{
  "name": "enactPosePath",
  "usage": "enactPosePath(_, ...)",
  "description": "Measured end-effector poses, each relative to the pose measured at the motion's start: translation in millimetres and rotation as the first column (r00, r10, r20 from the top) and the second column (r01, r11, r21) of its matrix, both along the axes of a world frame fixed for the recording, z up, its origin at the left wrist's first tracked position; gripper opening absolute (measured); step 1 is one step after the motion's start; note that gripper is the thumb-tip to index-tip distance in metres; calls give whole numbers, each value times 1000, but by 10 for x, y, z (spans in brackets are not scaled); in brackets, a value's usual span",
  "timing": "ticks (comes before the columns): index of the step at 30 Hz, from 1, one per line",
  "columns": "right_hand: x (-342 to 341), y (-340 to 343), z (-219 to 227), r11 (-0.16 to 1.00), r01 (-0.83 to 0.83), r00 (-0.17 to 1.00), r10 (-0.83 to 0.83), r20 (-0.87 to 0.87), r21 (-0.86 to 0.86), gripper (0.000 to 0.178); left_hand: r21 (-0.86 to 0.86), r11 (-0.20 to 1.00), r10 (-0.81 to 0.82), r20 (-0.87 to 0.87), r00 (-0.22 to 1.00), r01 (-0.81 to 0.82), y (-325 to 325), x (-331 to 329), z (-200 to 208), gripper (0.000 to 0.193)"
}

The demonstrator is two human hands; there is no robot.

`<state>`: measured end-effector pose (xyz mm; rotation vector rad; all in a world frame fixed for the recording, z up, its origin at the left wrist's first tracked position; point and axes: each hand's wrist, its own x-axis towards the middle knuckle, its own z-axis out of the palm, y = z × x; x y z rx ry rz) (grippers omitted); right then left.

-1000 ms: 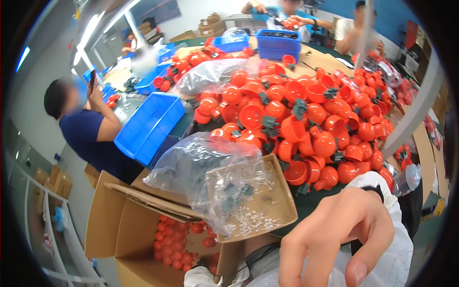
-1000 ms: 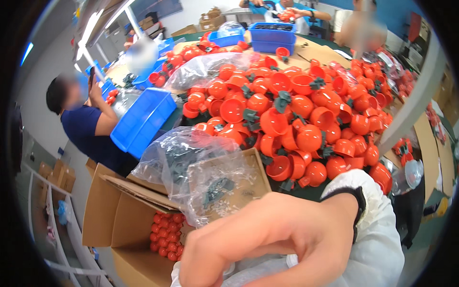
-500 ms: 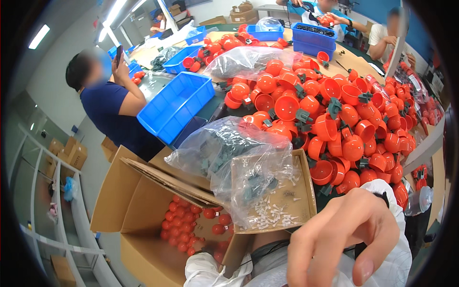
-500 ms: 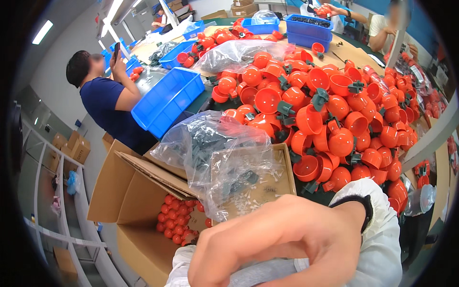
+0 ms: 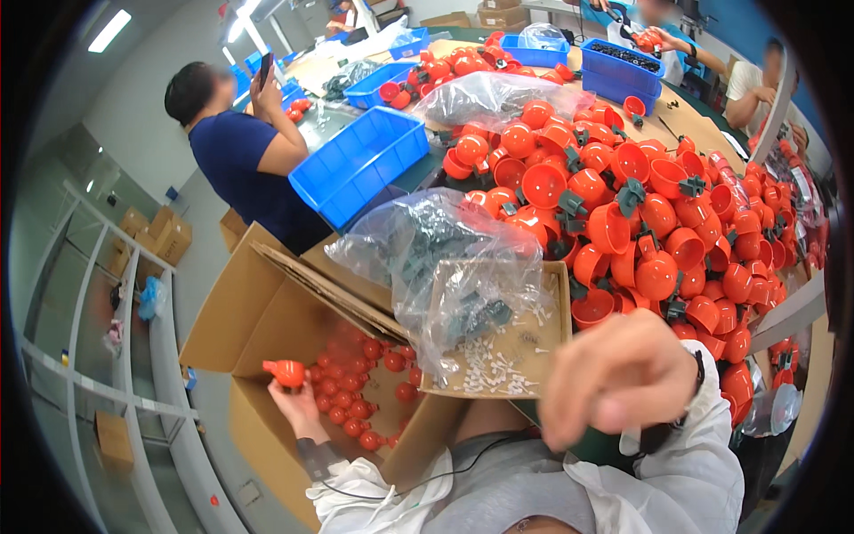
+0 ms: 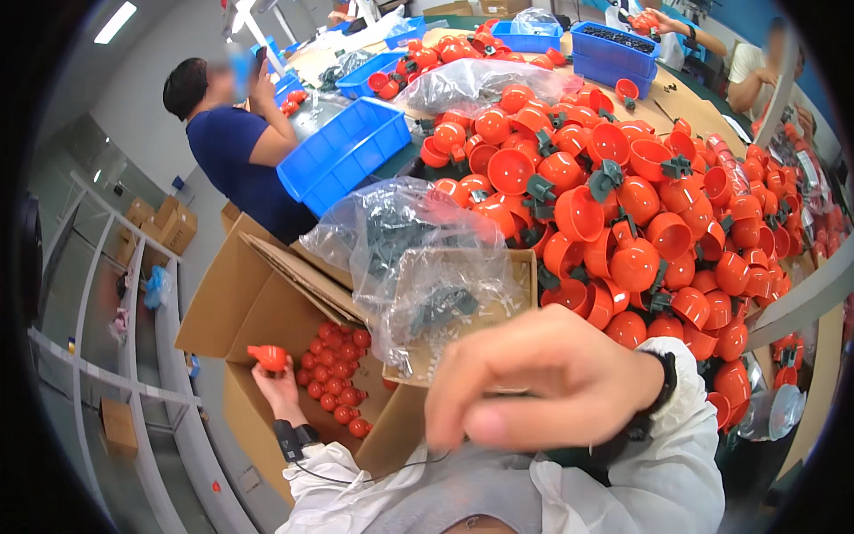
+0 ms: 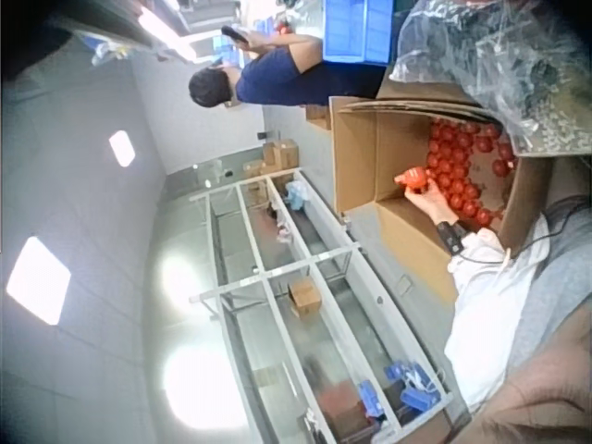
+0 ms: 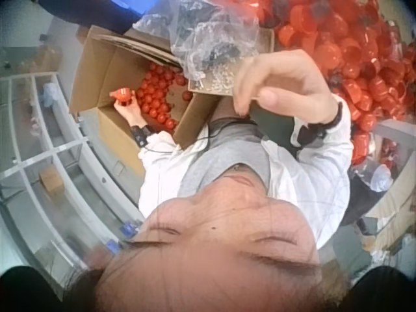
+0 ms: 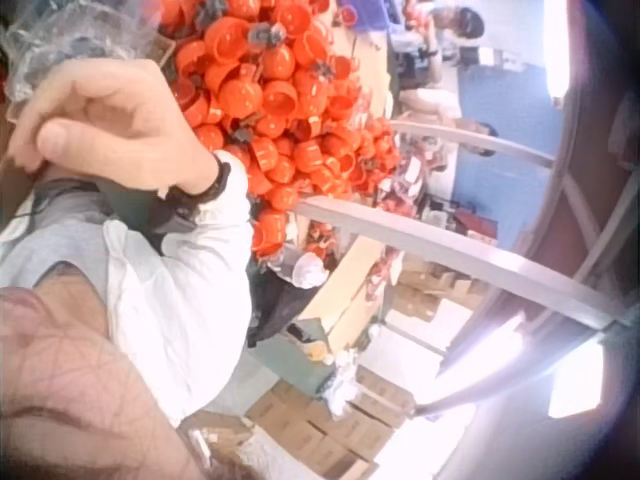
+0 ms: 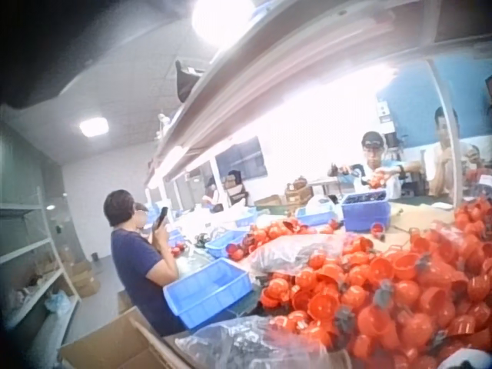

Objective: Assembling red plastic apple-shaped items by attaching green stems and small black components, then placing them into a shipping box.

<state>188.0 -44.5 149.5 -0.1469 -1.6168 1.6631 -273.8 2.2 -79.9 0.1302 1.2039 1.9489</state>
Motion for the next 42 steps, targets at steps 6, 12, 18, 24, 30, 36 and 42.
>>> enactPosePath(6, -49, 267, -712, 709, -33, 451, -618, 644, 704, 8, 210, 935, -325, 176, 929, 287, -315, 722, 882, 47)
enactPosePath(12, -172, 495, -1260, 619, -56, 279, -744, 608, 783, 11, 178, 810, -572, 29, 820, 558, -393, 1363, 1095, 51)
enactPosePath(18, -320, 553, -1316, 594, 24, 449, -725, 522, 804, 12, 223, 668, -732, 24, 681, 710, -552, 1858, 1280, 53)
enactPosePath(24, -285, 542, -1301, 720, -30, 345, -643, 683, 693, 11, 260, 352, -930, -11, 367, 899, -671, 1917, 1098, 55)
enactPosePath(30, -256, 526, -1210, 719, -54, 302, -650, 698, 693, 13, 115, 436, -895, -45, 443, 893, -572, 2162, 1031, 58)
enactPosePath(36, -280, 513, -1335, 763, -12, 340, -605, 720, 646, 12, 62, 505, -858, -71, 509, 861, -494, 2324, 952, 48)
enactPosePath(42, -257, 522, -1259, 751, 87, 561, -580, 591, 655, 10, 46, 522, -848, -83, 524, 852, -515, 2407, 937, 29)
